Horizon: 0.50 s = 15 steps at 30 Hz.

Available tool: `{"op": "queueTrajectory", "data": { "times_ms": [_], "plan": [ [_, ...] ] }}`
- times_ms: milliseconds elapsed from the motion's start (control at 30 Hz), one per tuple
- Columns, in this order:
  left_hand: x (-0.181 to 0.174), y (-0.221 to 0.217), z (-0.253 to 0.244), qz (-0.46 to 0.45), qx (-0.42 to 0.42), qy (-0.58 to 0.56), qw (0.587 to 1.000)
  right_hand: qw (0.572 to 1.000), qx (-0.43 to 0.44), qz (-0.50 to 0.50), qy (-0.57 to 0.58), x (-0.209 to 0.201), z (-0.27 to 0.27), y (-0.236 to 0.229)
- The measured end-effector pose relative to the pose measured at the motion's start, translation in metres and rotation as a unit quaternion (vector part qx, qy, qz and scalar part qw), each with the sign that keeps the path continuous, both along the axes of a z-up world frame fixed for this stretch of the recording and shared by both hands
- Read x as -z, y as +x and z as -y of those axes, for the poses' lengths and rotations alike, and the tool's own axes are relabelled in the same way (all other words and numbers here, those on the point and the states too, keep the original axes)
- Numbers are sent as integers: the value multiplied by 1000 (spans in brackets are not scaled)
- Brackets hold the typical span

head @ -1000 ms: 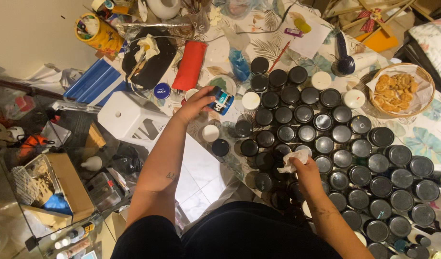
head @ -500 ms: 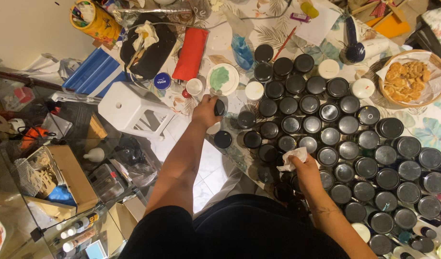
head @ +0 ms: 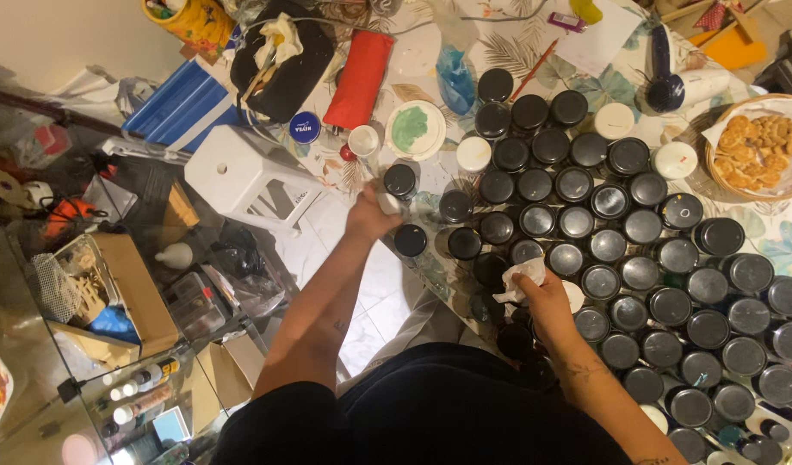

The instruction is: The person wipes the exterior and lids of multiple cosmetic jars and containers with a cloth.

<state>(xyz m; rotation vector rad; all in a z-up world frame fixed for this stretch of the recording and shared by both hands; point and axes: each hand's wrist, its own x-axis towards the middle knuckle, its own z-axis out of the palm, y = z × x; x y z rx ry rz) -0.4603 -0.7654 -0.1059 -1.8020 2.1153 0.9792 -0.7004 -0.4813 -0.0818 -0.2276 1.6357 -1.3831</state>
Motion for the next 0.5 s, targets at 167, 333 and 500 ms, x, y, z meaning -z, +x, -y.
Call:
{"op": "queueTrajectory", "data": {
  "times_ms": [167, 333, 500],
  "plan": [
    [-7, 51, 40, -96, -86, 11, 992, 1000, -17, -10, 4, 6, 1, -6],
    [-26, 88, 61, -331, -124, 11, 935, 999, -35, -11, 4, -11, 2, 3],
    [-70, 77, 57, -531, -9, 22, 847, 999, -51, -11, 10, -17, 0, 11]
  ]
}}
